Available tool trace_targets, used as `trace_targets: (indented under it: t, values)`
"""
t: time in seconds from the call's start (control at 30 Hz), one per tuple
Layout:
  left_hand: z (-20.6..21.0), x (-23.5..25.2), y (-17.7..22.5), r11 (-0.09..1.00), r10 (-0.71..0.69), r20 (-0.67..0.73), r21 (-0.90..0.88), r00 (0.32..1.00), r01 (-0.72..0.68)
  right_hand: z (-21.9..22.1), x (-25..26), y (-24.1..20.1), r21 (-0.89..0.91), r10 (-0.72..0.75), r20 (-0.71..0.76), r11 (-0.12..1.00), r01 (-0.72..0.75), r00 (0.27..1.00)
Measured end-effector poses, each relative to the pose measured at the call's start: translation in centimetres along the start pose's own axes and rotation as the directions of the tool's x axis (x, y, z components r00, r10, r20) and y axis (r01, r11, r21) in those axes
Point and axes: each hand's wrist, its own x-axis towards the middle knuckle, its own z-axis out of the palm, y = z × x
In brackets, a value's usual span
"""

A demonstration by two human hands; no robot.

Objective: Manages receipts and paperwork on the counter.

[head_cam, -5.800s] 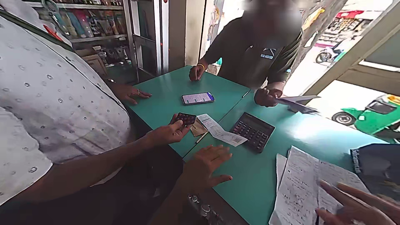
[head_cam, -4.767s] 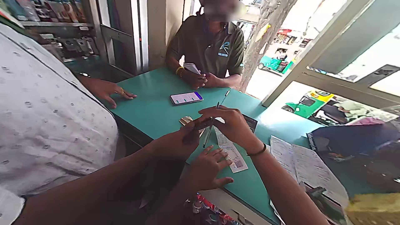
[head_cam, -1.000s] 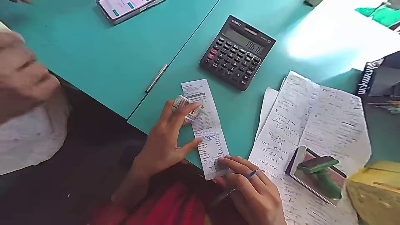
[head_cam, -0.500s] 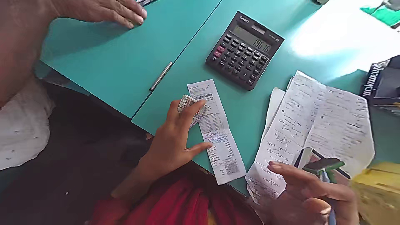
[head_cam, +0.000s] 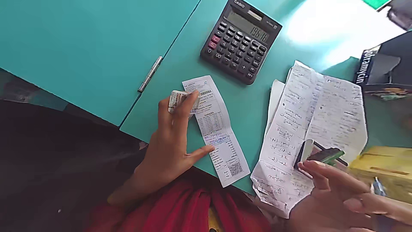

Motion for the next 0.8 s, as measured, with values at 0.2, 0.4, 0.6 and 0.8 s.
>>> trace_targets:
  t: [0.2, 0.4, 0.6, 0.8]
  values:
    - [-0.2, 0.1, -0.1, 1.0, 0.013, 0.013, 0.001, 1.0, -0.013, 0.7, 0.2, -0.5, -0.095, 0.049, 0.115, 0.995, -0.038, 0.992]
    - [-0.1, 0.0, -0.1, 1.0, 0.019, 0.013, 0.023, 1.0, -0.02, 1.1, 0.2, -0.6, -0.185, 0.04, 0.184, 0.983, -0.006, 0.982]
    - [-0.1, 0.2, 0.0, 0.998, 0.02, 0.011, -0.065, 1.0, -0.019, 3.2, 0.0, -0.8, -0.459, 0.138, 0.391, 0.886, 0.063, 0.91]
    - [-1.0, 0.9, 0.0, 0.889, 0.147, -0.027, -0.434, 0.989, -0.144, 6.0, 0.6, 0.0, -0.663, 0.224, 0.492, 0.723, 0.195, 0.841]
